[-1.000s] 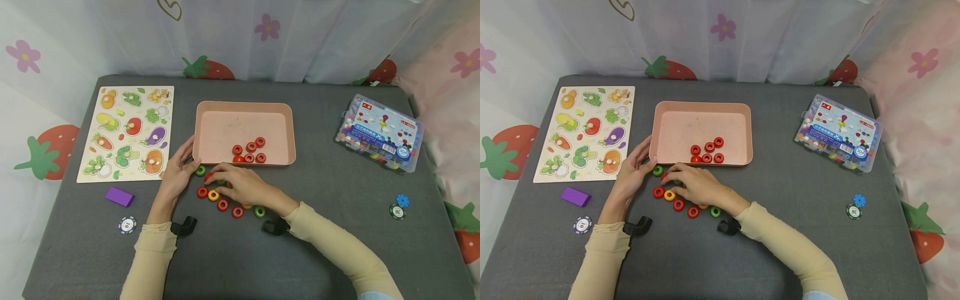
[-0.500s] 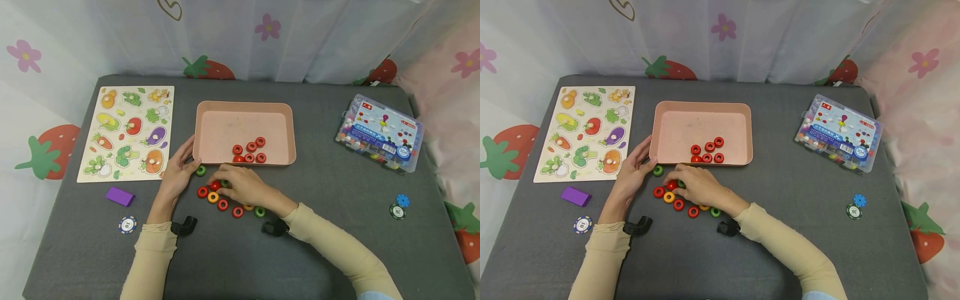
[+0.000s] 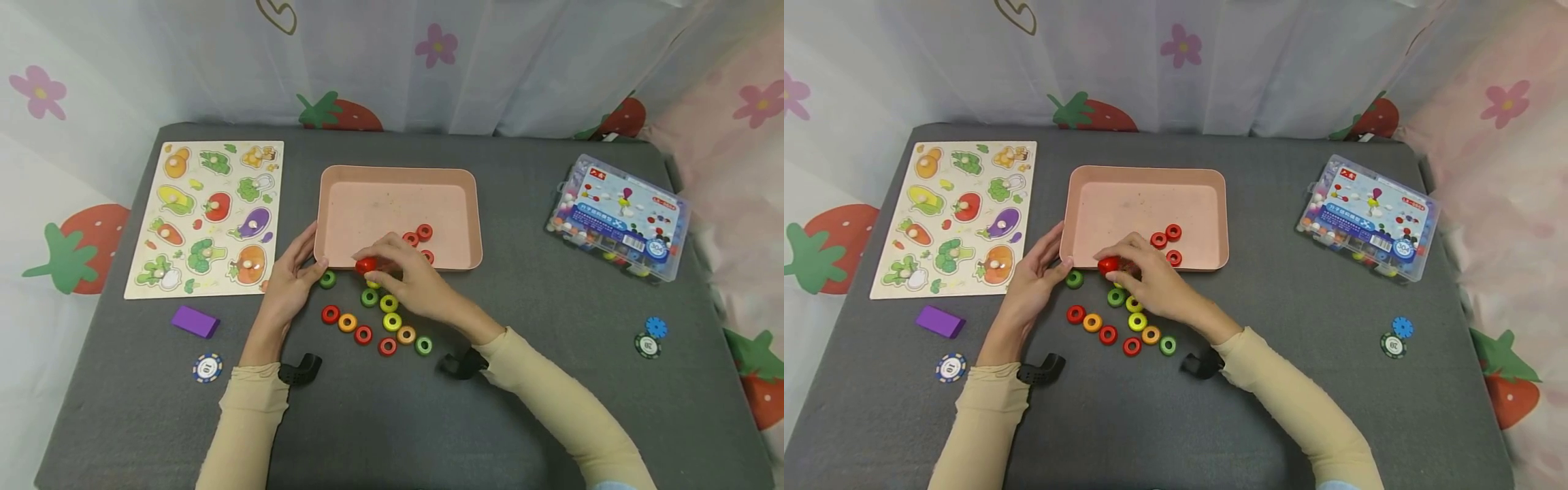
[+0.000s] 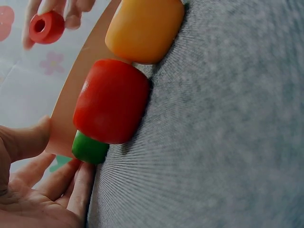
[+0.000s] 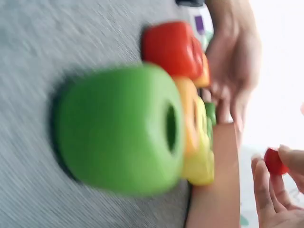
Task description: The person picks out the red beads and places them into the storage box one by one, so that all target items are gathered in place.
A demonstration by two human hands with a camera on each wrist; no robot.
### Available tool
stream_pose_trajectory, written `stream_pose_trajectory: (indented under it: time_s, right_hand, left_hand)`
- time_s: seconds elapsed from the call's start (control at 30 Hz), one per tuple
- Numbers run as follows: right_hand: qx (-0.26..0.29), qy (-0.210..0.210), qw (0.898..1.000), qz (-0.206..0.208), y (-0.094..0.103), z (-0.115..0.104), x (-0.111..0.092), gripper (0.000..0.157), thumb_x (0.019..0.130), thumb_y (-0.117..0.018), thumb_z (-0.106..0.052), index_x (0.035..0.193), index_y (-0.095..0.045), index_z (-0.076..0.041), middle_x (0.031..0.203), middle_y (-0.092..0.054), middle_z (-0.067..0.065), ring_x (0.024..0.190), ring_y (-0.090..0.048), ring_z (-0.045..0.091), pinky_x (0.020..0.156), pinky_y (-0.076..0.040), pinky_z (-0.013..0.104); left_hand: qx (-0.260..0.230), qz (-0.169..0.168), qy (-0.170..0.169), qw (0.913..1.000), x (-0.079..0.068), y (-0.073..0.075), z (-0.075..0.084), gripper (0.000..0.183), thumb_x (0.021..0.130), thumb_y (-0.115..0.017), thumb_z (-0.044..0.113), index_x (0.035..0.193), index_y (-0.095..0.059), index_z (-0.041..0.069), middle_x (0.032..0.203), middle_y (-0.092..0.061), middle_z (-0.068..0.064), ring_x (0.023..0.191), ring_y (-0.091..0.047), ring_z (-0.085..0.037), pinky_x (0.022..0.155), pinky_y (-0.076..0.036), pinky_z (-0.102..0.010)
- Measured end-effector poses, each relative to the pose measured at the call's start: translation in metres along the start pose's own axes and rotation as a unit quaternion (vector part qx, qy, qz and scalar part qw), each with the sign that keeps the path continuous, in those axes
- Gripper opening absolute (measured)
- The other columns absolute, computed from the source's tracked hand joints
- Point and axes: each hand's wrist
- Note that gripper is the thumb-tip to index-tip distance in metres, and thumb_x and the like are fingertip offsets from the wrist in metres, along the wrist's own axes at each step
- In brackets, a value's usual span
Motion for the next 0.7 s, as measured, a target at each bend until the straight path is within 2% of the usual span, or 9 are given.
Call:
stream_pose_trajectory:
  time_s: [0.1,0.17,0.27,0.33,0.57,0.7]
  right_hand:
    - [0.028,-0.015,0.998,0.052,0.008,0.004,0.005,0.035,0.089,-0.073,-0.003,0.123,-0.067,-0.011,0.112,-0.058,0.001,0.097,-0.061,0.014,0.088,-0.055,0.034]
    - [0.041,-0.029,0.995,0.082,0.013,0.008,0.009,0.036,0.086,-0.075,0.002,0.119,-0.068,-0.009,0.111,-0.059,0.003,0.093,-0.064,0.016,0.086,-0.056,0.036]
    - [0.033,-0.056,0.991,0.116,0.019,0.014,0.013,0.036,0.084,-0.078,0.002,0.116,-0.068,-0.009,0.111,-0.062,0.004,0.089,-0.067,0.018,0.084,-0.056,0.037]
    - [0.01,-0.075,0.989,0.13,0.022,0.019,0.015,0.035,0.084,-0.079,-0.002,0.116,-0.068,-0.011,0.11,-0.064,0.004,0.089,-0.066,0.019,0.082,-0.056,0.038]
    - [-0.08,-0.13,0.977,0.15,0.026,0.03,0.021,0.034,0.087,-0.078,-0.011,0.12,-0.068,-0.012,0.112,-0.068,0.007,0.094,-0.065,0.025,0.073,-0.054,0.035]
    - [-0.133,-0.143,0.969,0.15,0.026,0.036,0.023,0.037,0.089,-0.077,-0.016,0.125,-0.069,-0.011,0.114,-0.071,0.007,0.102,-0.058,0.025,0.089,-0.044,0.041]
  left_hand:
    - [0.008,0.003,0.001,1.0,0.0,0.0,0.0,0.065,0.1,-0.06,0.011,0.157,-0.034,0.027,0.158,-0.04,-0.001,0.135,-0.052,-0.028,0.096,-0.047,-0.021]
    - [0.013,0.003,0.001,0.9999,0.0,0.0,-0.001,0.065,0.1,-0.061,0.011,0.157,-0.034,0.027,0.158,-0.04,-0.001,0.135,-0.052,-0.028,0.102,-0.045,-0.028]
    - [0.017,0.002,-0.001,0.9999,0.0,0.001,-0.001,0.065,0.1,-0.06,0.011,0.158,-0.033,0.025,0.159,-0.04,-0.001,0.135,-0.052,-0.028,0.108,-0.042,-0.039]
    - [0.014,0.002,-0.001,0.9999,0.0,0.001,-0.001,0.065,0.1,-0.061,0.011,0.158,-0.033,0.025,0.159,-0.04,-0.001,0.135,-0.052,-0.028,0.108,-0.041,-0.042]
    - [0.014,0.001,-0.006,0.9999,0.001,0.001,-0.003,0.065,0.1,-0.06,0.011,0.158,-0.033,0.025,0.159,-0.04,-0.002,0.135,-0.052,-0.028,0.102,-0.044,-0.026]
    - [0.014,0.001,0.0,0.9999,0.002,0.001,-0.002,0.064,0.1,-0.06,0.012,0.157,-0.034,0.027,0.158,-0.04,0.0,0.134,-0.052,-0.028,0.105,-0.043,-0.033]
Point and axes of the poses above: each hand's wrist, its own x-axis towards the middle knuckle, its own y-axis out of the back of the hand, z = x × y
